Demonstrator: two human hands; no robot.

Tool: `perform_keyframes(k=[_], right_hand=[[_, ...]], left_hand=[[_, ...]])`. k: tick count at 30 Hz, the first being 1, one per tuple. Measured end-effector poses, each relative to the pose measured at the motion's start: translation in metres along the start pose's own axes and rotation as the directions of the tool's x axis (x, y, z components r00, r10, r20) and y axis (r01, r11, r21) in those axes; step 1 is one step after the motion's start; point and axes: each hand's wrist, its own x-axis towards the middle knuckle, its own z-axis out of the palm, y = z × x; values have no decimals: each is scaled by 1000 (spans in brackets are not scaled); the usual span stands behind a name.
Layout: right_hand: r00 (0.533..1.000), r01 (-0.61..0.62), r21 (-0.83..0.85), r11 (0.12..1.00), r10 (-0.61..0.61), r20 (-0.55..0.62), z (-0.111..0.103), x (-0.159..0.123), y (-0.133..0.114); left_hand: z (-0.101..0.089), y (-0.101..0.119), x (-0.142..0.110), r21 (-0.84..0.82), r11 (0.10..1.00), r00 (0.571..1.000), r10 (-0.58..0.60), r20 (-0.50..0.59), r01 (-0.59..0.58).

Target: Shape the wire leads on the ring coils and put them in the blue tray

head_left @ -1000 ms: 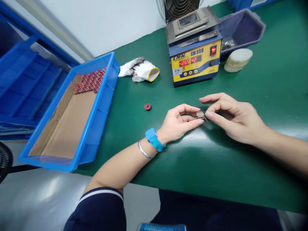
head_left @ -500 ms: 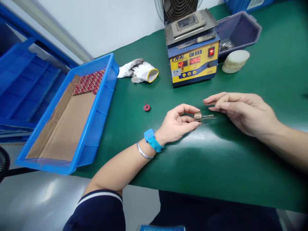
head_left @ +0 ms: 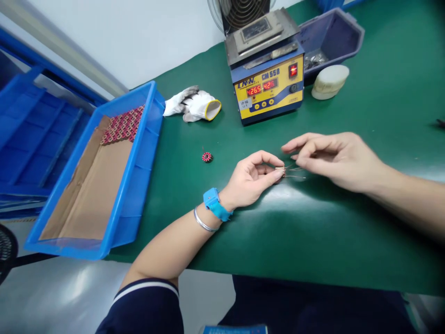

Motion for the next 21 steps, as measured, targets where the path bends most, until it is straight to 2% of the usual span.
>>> perform_keyframes(k=[2, 4, 9, 13, 18, 21], right_hand=[[989, -27, 98, 995, 41, -141, -6, 2, 0], [981, -12, 121, 993, 35, -190, -8, 2, 0], [996, 84, -41, 996, -82, 40, 8, -5, -1], [994, 106, -75, 992, -103, 43, 14, -7, -2], [994, 103, -101, 989, -100, 36, 11, -7, -1], [988, 152, -169, 974, -153, 6, 11, -10, 0]], left_hand=[[-1, -1, 0, 7, 1000, 1000, 8, -21, -8], [-1, -1, 1, 14, 1000, 999, 14, -42, -13], [1, 0, 1, 19, 998, 996, 57, -68, -55], [2, 0, 1, 3, 998, 995, 63, -75, -63], [-1, -3, 1, -34, 999, 996, -2, -90, -1], [-4, -6, 3, -58, 998, 996, 0, -87, -5]])
